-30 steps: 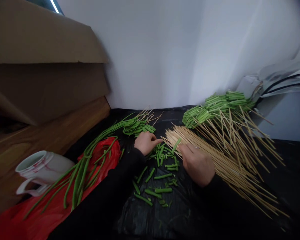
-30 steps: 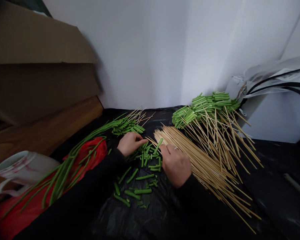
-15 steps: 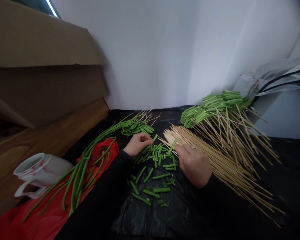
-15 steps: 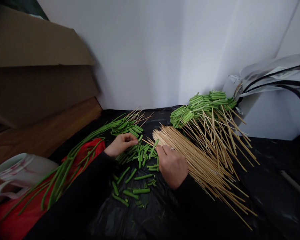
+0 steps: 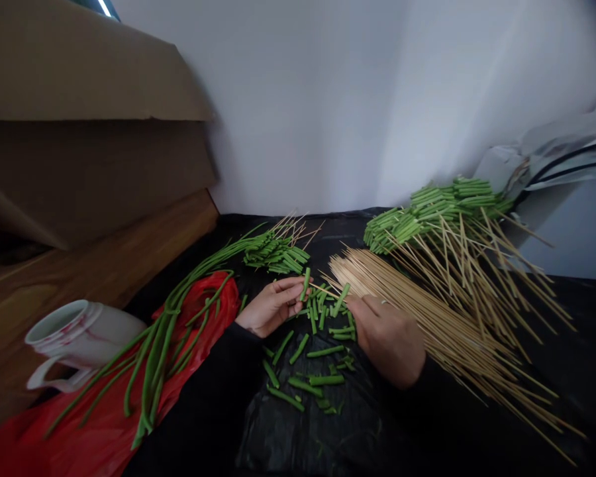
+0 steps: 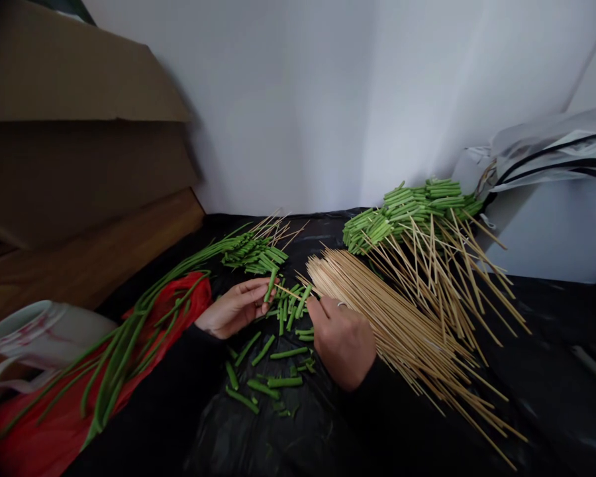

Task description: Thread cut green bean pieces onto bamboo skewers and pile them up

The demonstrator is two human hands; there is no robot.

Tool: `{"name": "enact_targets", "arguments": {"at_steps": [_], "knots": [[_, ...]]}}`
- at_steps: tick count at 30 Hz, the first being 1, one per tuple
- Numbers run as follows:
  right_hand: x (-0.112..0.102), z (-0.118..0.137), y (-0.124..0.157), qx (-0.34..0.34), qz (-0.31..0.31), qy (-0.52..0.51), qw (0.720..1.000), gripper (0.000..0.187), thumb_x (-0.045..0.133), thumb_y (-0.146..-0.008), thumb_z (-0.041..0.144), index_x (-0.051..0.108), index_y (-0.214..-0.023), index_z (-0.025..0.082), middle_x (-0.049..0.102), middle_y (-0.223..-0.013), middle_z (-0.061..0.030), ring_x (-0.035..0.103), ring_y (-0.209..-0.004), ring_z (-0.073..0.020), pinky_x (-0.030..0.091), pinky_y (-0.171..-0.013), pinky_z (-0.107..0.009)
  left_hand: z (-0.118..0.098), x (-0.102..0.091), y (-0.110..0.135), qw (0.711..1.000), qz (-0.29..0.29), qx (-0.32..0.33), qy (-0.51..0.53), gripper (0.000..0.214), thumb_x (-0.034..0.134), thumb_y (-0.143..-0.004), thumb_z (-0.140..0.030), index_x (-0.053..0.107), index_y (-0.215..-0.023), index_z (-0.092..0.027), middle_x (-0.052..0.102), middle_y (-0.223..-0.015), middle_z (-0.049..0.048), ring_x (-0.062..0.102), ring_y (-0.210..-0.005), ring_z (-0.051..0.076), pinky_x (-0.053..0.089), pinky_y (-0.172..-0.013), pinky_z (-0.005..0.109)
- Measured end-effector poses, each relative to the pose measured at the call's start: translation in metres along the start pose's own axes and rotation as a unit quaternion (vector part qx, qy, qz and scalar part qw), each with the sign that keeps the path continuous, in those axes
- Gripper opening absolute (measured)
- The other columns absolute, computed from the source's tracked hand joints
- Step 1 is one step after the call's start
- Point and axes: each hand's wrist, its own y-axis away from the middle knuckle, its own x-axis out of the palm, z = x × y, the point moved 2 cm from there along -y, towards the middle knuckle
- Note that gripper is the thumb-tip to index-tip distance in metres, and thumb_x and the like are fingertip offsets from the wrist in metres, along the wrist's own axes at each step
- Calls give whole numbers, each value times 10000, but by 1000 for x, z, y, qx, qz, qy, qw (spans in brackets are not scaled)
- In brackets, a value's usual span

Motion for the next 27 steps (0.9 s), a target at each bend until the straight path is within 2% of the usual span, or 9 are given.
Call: {"name": "enact_targets", "arguments": {"at_steps": [5, 12, 19, 27], "knots": [[1, 1, 1, -2, 12, -3, 1000, 217, 481, -877, 161, 661, -996, 185, 581, -698, 0, 475, -594, -113, 233, -535, -304, 2, 1, 0, 1000, -20, 13, 2, 277, 812, -658, -200, 735, -910, -114, 667, -781, 41, 594, -682, 82, 482, -613, 172], [-2, 2, 1, -2, 11, -18, 1000, 229, 467, -879, 147, 655, -1005, 183, 576, -705, -4, 478, -611, -122, 247, -549, -304, 2, -1, -1, 998, -36, 6, 59, 197, 758, -718, -143, 716, -910, -125, 663, -789, 33, 599, -667, 80, 496, -604, 183], [-4, 7, 0, -9, 29, -30, 999, 240, 428, -900, 143, 644, -1002, 171, 581, -724, -13, 463, -590, -127, 247, -560, -303, 6, 0, -2, 996, -35, 1, 82, 150, 777, -691, -133, 686, -811, -126, 640, -718, 13, 600, -641, 80, 499, -589, 176], [-5, 8, 1, -4, 37, -31, 999, 246, 440, -873, 114, 642, -1000, 172, 592, -746, -17, 467, -600, -121, 257, -558, -298, 9, 1, -2, 995, -52, -6, 86, 138, 775, -691, -127, 686, -796, -124, 653, -719, 20, 606, -617, 79, 508, -580, 176]]}}
